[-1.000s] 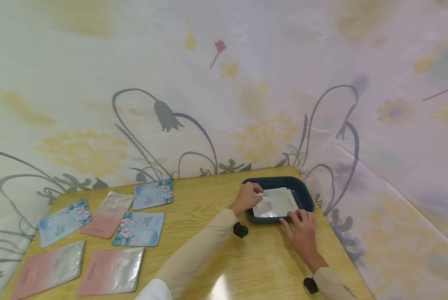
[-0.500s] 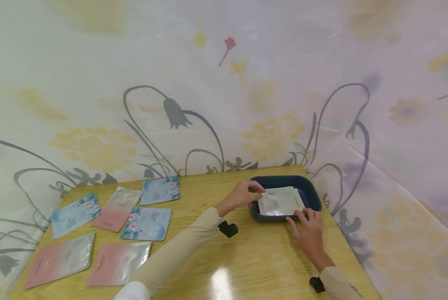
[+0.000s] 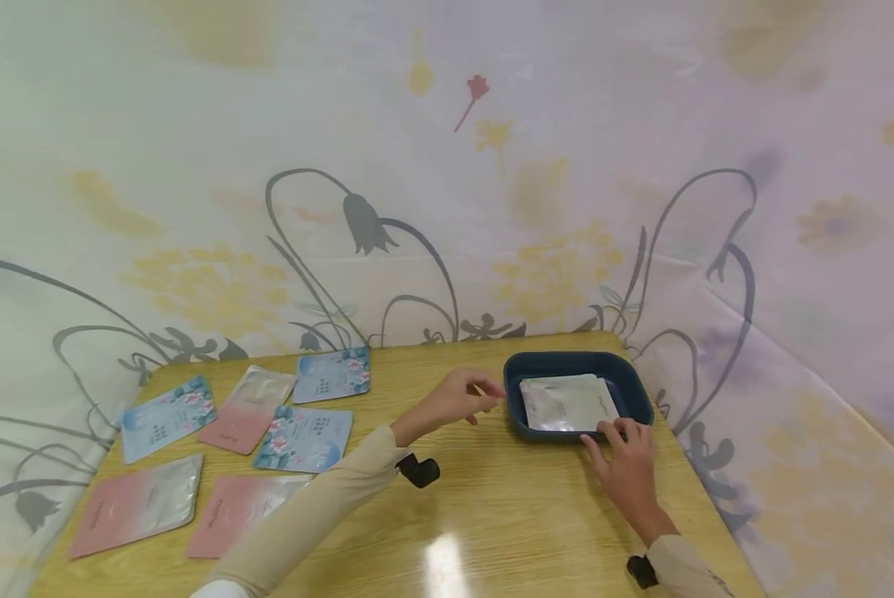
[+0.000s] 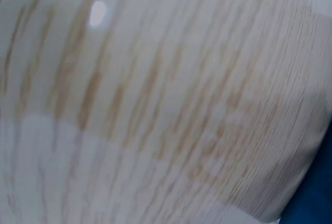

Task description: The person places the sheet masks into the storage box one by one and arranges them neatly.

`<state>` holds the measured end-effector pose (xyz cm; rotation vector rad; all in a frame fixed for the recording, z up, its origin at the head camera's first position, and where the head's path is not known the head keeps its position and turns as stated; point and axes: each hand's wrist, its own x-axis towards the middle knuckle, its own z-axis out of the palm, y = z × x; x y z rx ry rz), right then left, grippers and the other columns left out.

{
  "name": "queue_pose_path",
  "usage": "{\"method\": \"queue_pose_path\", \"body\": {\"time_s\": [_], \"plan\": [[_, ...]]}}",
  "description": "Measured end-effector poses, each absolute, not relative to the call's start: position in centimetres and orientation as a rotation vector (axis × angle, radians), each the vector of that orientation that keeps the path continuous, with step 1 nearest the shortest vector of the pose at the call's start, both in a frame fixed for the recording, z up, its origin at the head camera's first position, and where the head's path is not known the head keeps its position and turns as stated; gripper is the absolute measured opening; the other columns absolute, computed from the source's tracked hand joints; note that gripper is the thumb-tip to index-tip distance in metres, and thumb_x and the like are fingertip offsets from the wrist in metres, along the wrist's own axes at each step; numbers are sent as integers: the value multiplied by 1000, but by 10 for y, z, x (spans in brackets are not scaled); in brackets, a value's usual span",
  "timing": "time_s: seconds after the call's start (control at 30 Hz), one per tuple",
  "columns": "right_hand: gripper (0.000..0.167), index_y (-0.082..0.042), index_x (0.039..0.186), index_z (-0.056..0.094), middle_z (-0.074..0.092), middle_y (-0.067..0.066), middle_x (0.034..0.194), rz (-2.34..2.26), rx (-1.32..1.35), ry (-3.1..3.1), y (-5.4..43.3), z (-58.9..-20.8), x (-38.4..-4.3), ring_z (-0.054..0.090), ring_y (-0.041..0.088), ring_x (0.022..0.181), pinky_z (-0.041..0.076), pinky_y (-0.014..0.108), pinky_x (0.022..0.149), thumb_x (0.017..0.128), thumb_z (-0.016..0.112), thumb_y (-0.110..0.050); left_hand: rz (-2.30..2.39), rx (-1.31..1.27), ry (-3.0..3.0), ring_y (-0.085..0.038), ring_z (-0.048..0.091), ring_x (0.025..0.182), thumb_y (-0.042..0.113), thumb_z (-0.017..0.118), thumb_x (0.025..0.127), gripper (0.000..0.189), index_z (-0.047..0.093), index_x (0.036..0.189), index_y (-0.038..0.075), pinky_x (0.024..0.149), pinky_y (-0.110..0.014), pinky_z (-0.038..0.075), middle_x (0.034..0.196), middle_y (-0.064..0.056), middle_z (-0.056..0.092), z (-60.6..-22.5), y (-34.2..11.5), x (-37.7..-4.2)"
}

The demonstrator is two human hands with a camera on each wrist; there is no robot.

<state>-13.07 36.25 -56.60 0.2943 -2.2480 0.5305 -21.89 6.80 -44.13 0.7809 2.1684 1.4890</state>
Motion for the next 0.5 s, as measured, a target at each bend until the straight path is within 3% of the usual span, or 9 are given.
{"method": "queue_pose_path", "body": {"time_s": [0.1,0.23,0.5], "plan": [[36,-1,85,61,49,19,85,530,291,-2250,362,-566,-131,40,38,77,30,52,63,84,70,-35,1495,761,2174,-16,62,75,9,62,91,12,70,100,7,62,-42,56,93,0,62,-440,55,-216],[59,-1,84,61,49,18,84,518,286,-2234,361,-566,-132,42,38,77,31,53,63,92,48,-58,1502,748,2178,-14,61,75,12,62,92,14,70,104,10,63,-42,56,95,0,62,-436,37,-211],[62,0,83,61,49,18,84,512,301,-2208,361,-566,-132,42,39,77,32,54,64,92,46,-59,1500,748,2231,-14,61,74,15,61,93,14,70,104,13,59,-32,55,96,0,62,-427,5,-204]]}}
